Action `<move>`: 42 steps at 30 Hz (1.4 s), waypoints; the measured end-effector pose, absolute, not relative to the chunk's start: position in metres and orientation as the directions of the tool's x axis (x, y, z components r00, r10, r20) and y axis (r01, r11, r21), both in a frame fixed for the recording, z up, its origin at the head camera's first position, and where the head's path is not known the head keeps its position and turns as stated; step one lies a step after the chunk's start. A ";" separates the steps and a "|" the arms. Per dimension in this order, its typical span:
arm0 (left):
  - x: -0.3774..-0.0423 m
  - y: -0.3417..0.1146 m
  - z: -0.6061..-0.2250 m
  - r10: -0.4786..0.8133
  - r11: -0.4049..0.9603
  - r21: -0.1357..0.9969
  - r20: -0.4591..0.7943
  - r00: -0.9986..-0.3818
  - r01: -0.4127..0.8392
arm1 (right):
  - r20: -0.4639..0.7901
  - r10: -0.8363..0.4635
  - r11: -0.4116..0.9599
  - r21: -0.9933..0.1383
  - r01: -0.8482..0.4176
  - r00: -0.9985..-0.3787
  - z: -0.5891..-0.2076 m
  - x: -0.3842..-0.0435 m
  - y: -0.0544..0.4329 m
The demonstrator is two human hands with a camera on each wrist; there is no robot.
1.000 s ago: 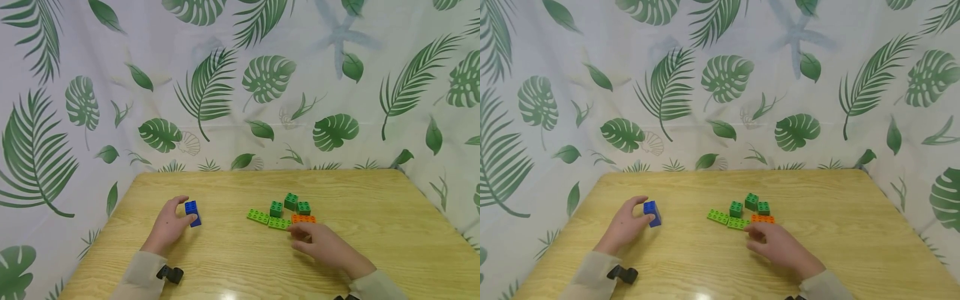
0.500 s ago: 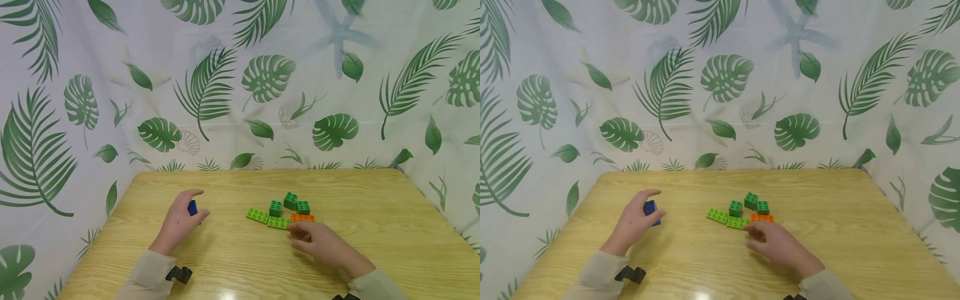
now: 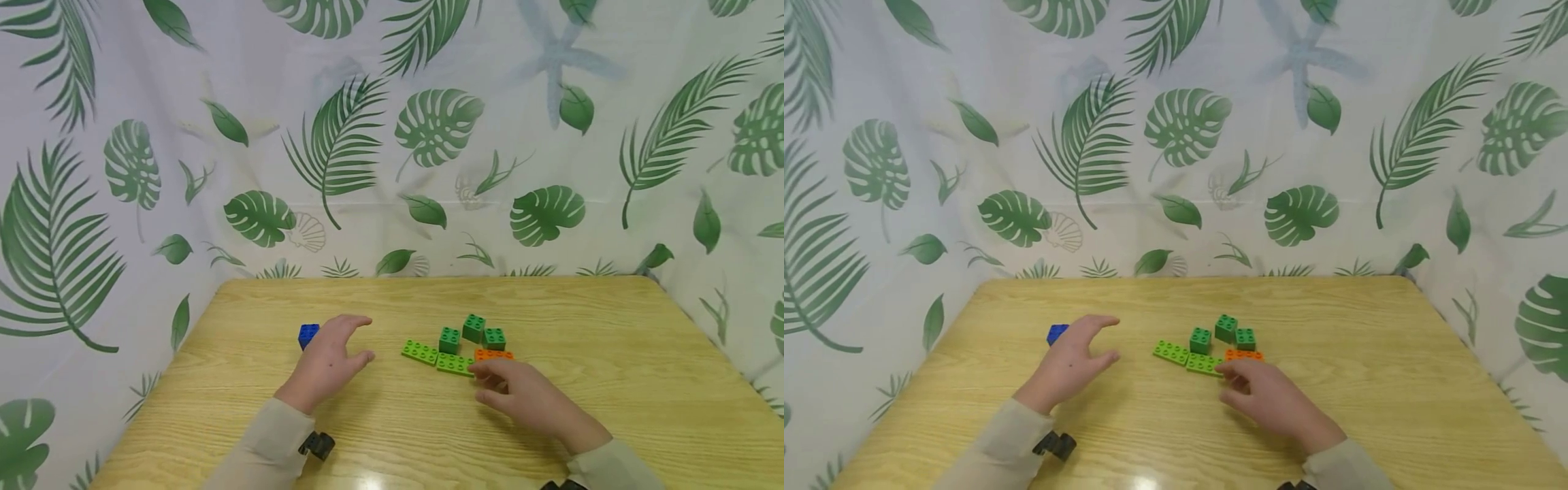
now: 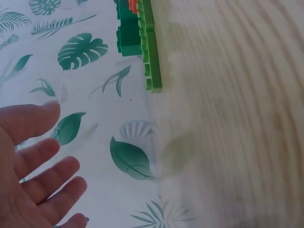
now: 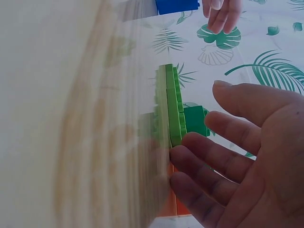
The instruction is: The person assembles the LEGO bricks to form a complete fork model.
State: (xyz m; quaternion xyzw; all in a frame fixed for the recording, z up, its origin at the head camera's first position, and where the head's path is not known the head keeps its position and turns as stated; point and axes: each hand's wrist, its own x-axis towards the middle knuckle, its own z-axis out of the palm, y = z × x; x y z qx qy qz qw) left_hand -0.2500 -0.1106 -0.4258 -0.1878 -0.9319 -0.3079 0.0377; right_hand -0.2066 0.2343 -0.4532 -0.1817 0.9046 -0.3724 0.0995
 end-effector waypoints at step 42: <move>-0.288 -0.047 -0.456 0.562 0.700 0.619 -0.169 -0.810 0.357 | -0.012 -0.325 0.836 -0.471 -0.281 -0.946 -0.460 -0.230 0.215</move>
